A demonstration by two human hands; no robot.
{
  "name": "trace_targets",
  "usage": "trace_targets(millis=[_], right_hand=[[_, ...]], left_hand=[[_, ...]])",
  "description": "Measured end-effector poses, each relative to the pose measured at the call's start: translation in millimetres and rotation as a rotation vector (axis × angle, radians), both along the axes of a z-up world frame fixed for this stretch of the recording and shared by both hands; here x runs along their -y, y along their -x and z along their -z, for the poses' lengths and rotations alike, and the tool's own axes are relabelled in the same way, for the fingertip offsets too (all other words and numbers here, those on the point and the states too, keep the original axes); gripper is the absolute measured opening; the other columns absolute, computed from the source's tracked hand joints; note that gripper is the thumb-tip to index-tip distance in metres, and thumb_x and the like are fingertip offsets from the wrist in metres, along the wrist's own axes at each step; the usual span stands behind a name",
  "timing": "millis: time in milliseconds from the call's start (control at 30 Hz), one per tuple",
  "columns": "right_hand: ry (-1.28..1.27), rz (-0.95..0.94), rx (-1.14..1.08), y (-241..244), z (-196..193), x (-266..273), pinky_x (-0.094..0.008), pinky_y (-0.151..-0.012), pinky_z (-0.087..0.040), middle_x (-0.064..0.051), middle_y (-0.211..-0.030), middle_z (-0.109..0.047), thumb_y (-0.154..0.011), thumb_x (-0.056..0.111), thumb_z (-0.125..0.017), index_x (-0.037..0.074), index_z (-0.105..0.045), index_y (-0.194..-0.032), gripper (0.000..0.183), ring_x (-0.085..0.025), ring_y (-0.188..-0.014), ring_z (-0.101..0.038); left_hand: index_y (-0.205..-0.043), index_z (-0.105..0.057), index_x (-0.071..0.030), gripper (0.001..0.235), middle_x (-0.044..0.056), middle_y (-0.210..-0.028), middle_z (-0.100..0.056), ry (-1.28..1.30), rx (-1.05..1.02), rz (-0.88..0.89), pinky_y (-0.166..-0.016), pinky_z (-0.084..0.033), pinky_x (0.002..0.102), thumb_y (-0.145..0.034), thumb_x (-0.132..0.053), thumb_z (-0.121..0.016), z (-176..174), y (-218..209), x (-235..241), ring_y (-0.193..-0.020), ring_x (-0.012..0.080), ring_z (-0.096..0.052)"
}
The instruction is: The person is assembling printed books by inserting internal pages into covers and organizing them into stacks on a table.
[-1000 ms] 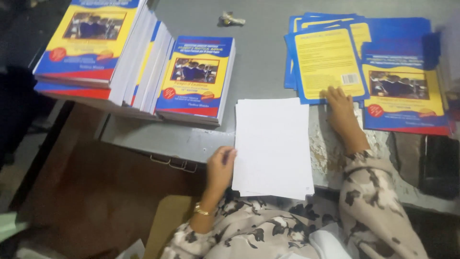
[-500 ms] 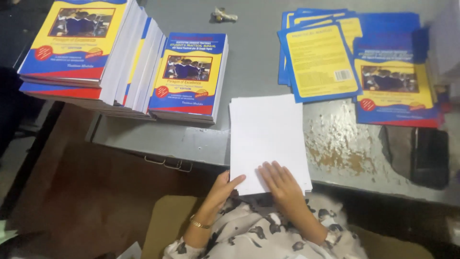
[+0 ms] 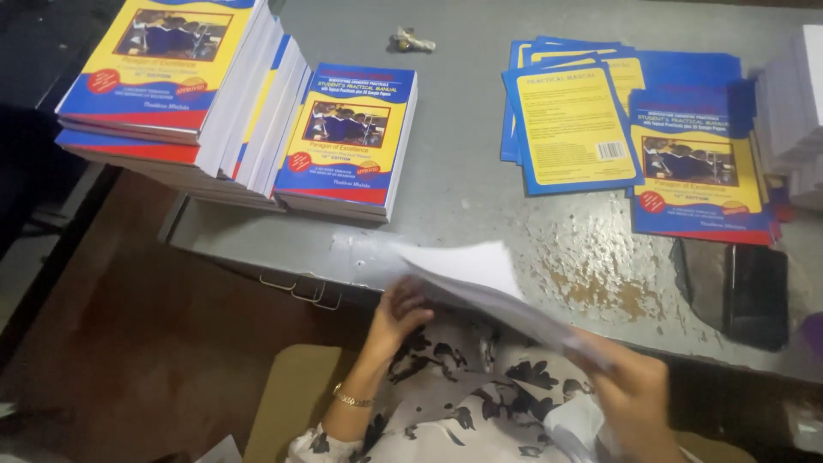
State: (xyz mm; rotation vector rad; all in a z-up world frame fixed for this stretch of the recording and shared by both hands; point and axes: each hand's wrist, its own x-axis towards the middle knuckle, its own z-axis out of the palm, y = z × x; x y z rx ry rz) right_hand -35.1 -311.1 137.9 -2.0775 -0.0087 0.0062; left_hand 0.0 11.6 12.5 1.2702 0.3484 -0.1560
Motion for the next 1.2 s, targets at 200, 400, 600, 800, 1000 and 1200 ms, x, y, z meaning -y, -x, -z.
trace_targets(millis=[200, 400, 600, 800, 1000, 1200], right_hand=[[-0.210, 0.315, -0.128, 1.8, 34.9, 56.0, -0.040, -0.079, -0.055, -0.016, -0.094, -0.077, -0.073, -0.001, -0.081, -0.008, -0.078, -0.098, 0.025, -0.024, -0.088, -0.067], [-0.317, 0.250, -0.210, -43.5, 6.1, 45.5, -0.038, -0.093, -0.056, -0.018, -0.108, -0.076, -0.077, -0.001, -0.075, -0.006, -0.074, -0.110, 0.033, -0.029, -0.101, -0.072], [-0.264, 0.219, 0.029, -99.6, 55.0, 67.1, -0.038, -0.090, -0.058, -0.013, -0.115, -0.072, -0.077, 0.009, -0.080, 0.005, -0.070, -0.121, 0.045, -0.026, -0.107, -0.068], [-0.132, 0.216, 0.049, -114.3, 68.2, 89.5, -0.039, -0.094, -0.060, -0.016, -0.114, -0.074, -0.079, 0.007, -0.081, 0.001, -0.073, -0.118, 0.040, -0.028, -0.106, -0.071], [-0.137, 0.303, -0.041, -107.2, 79.6, 89.3, -0.038, -0.088, -0.059, -0.015, -0.109, -0.075, -0.080, 0.015, -0.083, 0.000, -0.075, -0.114, 0.039, -0.026, -0.103, -0.071], [-0.343, 0.229, 0.110, -90.9, 11.7, 50.7, -0.051, -0.109, -0.049, -0.018, -0.142, -0.057, -0.077, 0.010, -0.073, 0.006, -0.043, -0.150, 0.079, -0.034, -0.136, -0.054]], left_hand=[[-0.108, -0.065, -0.004, 0.042, 0.014, -0.108, -0.076, -0.024, 0.013, -0.006, -0.098, -0.062, 0.047, -0.071, 0.002, -0.083, 39.5, -8.0, -8.2, -0.109, 0.0284, -0.072], [-0.097, -0.071, -0.006, 0.015, 0.006, -0.086, -0.075, -0.282, 0.309, -0.061, -0.074, -0.063, 0.033, -0.085, -0.010, -0.079, 0.3, -43.7, -0.9, -0.081, 0.0202, -0.074], [-0.095, -0.078, -0.009, 0.017, 0.002, -0.088, -0.075, -0.389, 0.396, -0.027, -0.077, -0.055, 0.031, -0.086, -0.024, -0.079, -26.8, -89.3, 28.0, -0.087, 0.0151, -0.067], [-0.096, -0.078, -0.009, 0.018, 0.002, -0.090, -0.077, -0.337, 0.363, 0.039, -0.079, -0.057, 0.031, -0.084, -0.021, -0.081, -4.6, -110.8, 32.8, -0.089, 0.0158, -0.070], [-0.095, -0.076, -0.007, 0.022, 0.008, -0.092, -0.076, -0.358, 0.309, 0.159, -0.073, -0.060, 0.032, -0.083, -0.025, -0.081, -9.0, -105.6, 28.6, -0.088, 0.0219, -0.072], [-0.133, -0.060, -0.014, 0.069, 0.008, -0.122, -0.073, -0.284, 0.472, 0.102, -0.097, -0.064, 0.036, -0.071, -0.010, -0.090, -69.2, -89.5, 33.8, -0.117, 0.0222, -0.067]])
